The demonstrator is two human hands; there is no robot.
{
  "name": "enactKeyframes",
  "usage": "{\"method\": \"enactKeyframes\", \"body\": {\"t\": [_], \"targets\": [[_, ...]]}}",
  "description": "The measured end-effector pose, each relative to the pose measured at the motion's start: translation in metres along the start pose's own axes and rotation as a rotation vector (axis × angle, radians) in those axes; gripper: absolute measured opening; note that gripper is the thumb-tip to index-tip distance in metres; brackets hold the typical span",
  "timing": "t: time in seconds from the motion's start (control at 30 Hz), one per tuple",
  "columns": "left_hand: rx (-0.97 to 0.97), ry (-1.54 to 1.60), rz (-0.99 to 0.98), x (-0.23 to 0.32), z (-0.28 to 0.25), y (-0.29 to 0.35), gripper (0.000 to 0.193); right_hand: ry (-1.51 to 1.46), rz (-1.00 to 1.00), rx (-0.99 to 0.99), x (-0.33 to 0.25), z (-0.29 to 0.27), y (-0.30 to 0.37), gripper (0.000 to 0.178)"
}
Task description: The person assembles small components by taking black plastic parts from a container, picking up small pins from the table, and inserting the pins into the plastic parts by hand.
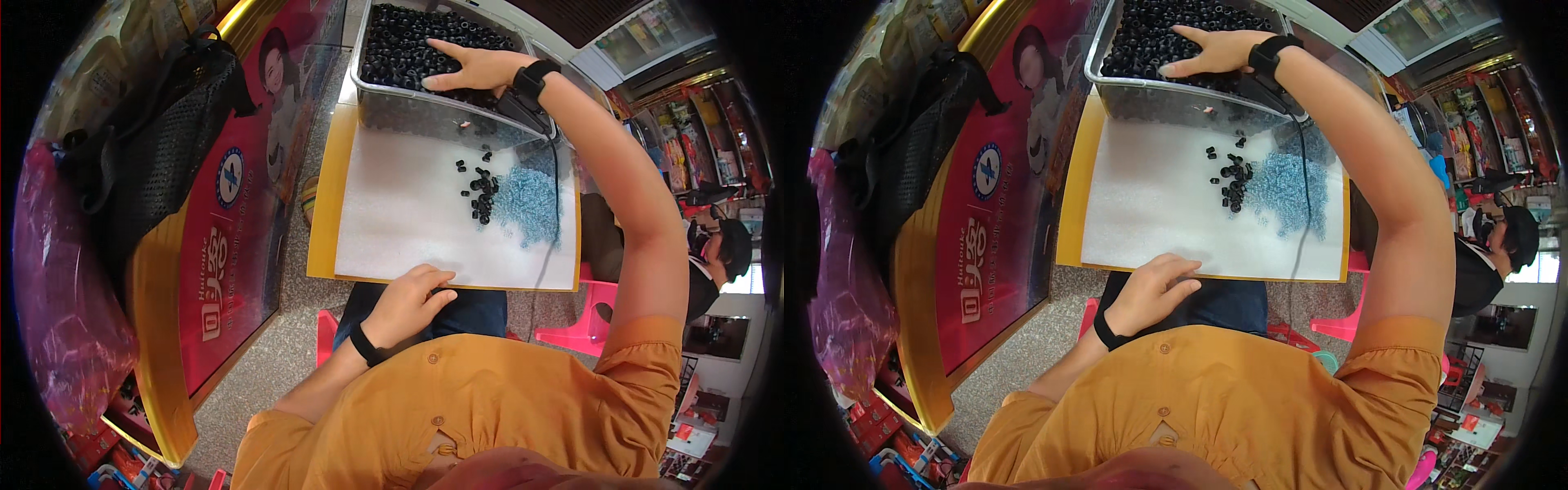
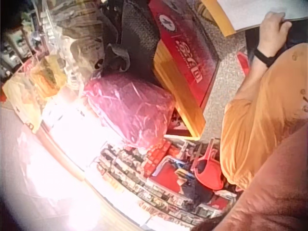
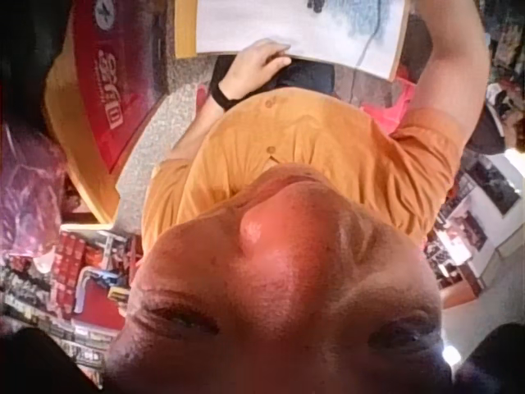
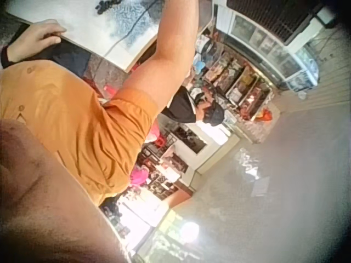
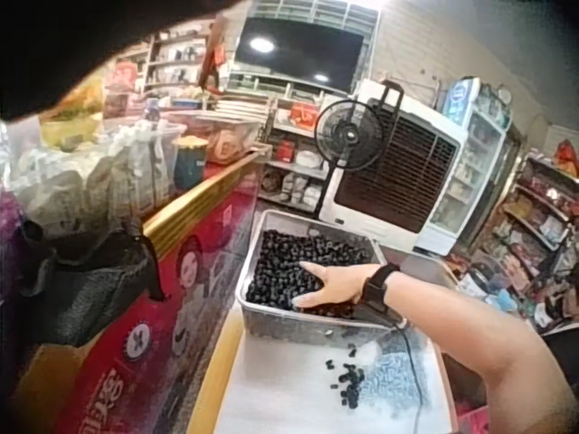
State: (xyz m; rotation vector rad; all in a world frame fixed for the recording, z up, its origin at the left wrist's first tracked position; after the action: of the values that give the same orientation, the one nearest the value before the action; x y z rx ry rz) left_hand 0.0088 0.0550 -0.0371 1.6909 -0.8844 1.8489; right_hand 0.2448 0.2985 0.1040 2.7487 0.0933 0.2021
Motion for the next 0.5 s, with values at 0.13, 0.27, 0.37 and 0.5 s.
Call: {"method": "enactKeyframes", "body": {"t": [0.13,0.27,0.37,0.5], "targets": [[-0.017,0.024,-0.005,0.002,-0.002,-0.005,0.031,0.003,-0.092,0.038,0.009,0.011,-0.012,0.08],[-0.024,0.03,0.003,-0.001,-0.002,-0.003,0.031,0.01,-0.207,0.088,0.012,0.01,-0.011,0.068],[-0.03,0.033,-0.015,0.0,-0.002,-0.002,0.031,-0.049,-0.27,0.116,0.011,0.008,-0.005,0.043],[-0.03,0.015,-0.01,0.001,-0.001,0.001,0.031,-0.266,-0.054,-0.006,0.019,0.009,0.0,0.025]]}}
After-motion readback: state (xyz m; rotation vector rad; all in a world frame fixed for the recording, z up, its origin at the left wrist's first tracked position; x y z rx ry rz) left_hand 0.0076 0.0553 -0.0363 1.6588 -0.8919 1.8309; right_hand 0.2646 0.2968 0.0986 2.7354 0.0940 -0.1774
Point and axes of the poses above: each hand's wrist, its own y-axis away from the middle knuckle, its own z-axis out of the palm, x = y × z, the point moved 3 cm from there along -y, towards the middle knuckle, and after that the axes turned 13 degrees about y, right-handed, at the moved point
